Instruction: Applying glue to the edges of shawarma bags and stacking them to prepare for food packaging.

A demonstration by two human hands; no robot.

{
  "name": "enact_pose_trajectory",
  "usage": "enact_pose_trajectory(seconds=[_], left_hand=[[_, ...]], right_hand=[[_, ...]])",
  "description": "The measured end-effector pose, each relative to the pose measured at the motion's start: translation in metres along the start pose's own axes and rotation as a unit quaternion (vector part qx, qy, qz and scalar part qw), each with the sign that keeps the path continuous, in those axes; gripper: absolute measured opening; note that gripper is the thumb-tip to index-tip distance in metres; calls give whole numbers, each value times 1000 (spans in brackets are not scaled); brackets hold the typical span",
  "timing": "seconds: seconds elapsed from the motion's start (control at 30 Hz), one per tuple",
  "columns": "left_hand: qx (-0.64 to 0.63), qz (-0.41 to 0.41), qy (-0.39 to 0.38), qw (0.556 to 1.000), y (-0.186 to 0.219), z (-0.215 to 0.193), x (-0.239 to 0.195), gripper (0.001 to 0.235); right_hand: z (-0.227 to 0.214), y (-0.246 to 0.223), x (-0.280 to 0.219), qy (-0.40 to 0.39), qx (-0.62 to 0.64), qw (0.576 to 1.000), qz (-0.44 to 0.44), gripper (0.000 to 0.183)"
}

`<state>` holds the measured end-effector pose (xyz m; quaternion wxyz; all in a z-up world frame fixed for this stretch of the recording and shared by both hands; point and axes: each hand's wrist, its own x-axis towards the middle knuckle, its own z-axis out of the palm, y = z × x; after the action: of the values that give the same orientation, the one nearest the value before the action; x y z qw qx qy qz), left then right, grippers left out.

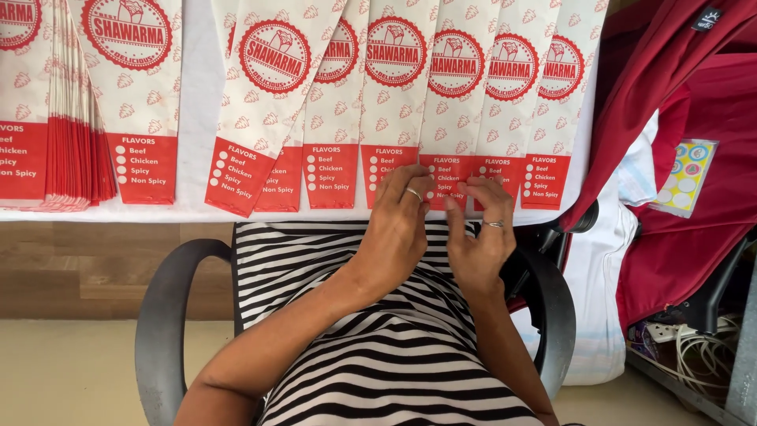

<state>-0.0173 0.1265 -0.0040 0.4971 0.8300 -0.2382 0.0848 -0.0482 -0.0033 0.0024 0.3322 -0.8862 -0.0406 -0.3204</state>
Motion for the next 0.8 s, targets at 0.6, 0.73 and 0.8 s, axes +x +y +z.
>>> enact_pose_trajectory(seconds=[0.6, 0.73, 0.8], left_hand=[[71, 140, 5, 988, -34, -78, -18, 17], [50, 134, 1, 990, -37, -78, -20, 11], [44, 135, -4, 990, -40, -80, -23, 9]], right_hand=[[9, -27, 5, -118, 114, 982, -96, 21], [9, -21, 3, -115, 106, 982, -102, 18], [9, -21, 2, -113, 109, 982, -102, 16]])
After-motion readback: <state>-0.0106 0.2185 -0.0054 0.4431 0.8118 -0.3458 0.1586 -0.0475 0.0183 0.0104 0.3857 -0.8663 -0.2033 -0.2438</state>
